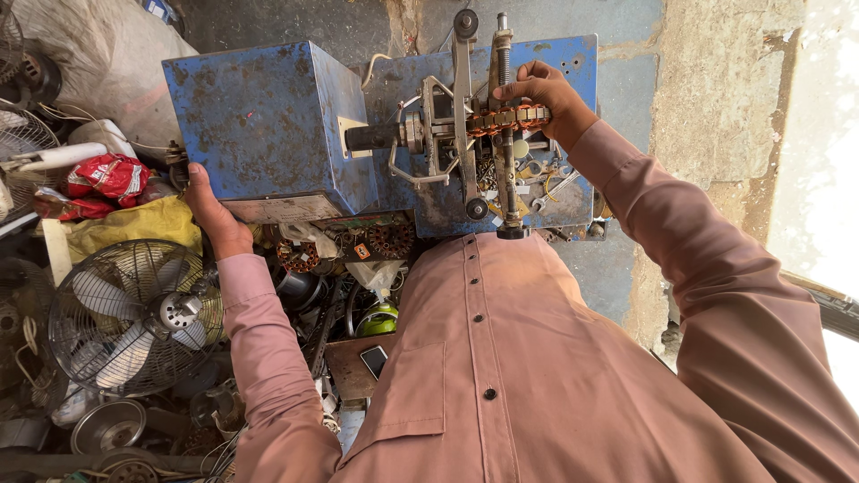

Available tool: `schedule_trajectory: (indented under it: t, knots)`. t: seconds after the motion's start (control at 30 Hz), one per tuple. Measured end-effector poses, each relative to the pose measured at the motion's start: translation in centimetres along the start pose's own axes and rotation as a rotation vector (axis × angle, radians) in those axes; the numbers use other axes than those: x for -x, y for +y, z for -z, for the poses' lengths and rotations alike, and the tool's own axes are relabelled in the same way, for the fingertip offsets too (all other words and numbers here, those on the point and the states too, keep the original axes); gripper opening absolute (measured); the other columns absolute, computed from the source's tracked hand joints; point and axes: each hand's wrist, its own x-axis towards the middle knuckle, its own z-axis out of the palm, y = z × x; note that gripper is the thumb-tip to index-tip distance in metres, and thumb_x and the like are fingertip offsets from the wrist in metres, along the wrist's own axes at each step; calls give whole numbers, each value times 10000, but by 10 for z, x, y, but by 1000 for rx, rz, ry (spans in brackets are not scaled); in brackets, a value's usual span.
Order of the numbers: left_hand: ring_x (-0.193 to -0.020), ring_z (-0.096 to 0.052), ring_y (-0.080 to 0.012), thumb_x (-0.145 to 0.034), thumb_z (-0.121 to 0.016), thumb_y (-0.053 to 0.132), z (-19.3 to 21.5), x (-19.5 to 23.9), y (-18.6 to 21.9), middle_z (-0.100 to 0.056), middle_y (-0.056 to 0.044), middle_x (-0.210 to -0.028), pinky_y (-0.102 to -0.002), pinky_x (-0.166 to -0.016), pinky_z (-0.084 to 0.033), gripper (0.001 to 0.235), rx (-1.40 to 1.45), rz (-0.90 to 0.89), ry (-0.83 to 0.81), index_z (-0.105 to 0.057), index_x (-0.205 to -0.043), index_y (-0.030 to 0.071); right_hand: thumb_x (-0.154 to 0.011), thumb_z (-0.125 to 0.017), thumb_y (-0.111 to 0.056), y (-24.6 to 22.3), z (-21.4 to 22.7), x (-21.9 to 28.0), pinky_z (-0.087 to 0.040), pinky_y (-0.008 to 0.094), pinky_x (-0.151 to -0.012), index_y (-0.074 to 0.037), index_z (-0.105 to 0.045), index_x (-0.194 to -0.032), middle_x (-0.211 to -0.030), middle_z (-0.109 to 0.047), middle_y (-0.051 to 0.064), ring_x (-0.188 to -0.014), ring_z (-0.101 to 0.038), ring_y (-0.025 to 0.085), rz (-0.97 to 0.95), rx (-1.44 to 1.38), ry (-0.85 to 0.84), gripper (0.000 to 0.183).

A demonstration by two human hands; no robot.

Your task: The person is winding copper wire into the slots of an electric motor stator using a manual winding machine. They rotate the stator and guide the wire into each section by hand.

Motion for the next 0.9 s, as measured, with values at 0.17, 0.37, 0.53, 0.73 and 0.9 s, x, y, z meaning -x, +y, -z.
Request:
schedule_trajectory:
  t: [0.17,0.37,0.53,0.73,0.9]
  knots:
    - [-1169,-623,-238,-922,-736,551,8,-4,-5,-639,-123,-1262,-441,-1029,-520,663,3,-80,-2,-634,-1249,-17,-803,-829,27,28,31,-28,-590,347,-699,-130,-530,-889,-852,-657,22,-797,-691,178,39,-1,92,349]
    - [-983,-613,-191,-968,-751,489,19,-15,-30,-649,-94,-1058,-402,-924,-525,504,-20,-174,118,-652,-993,-4,-859,-732,36,105,61,-46,-520,419,-928,-60,-585,-1079,-1060,-645,137,-1031,-576,287,686,111,719,281]
    - [-985,-613,-178,-938,-760,454,16,-15,-32,-672,-63,-1044,-385,-930,-506,450,-47,-191,175,-659,-1017,23,-842,-814,-27,145,25,4,-432,508,-1054,-71,-448,-1612,-1458,-444,302,-1270,-504,445,638,1257,762,854]
    - [-1059,-610,-263,-1036,-719,281,-38,36,37,-683,-106,-1093,-434,-969,-488,262,-606,-813,478,-689,-1061,22,-660,-976,-211,103,0,36,-407,455,-1116,-75,-529,-1323,-1531,-470,229,-1363,-460,414,706,1086,601,811]
    - [-962,-648,-244,-994,-705,146,-141,79,83,-700,-74,-959,-396,-924,-492,84,-623,-992,189,-728,-976,67,-791,-777,-96,79,8,86,-405,433,-1227,-42,-464,-1512,-1434,-566,159,-1364,-546,300,805,691,696,788]
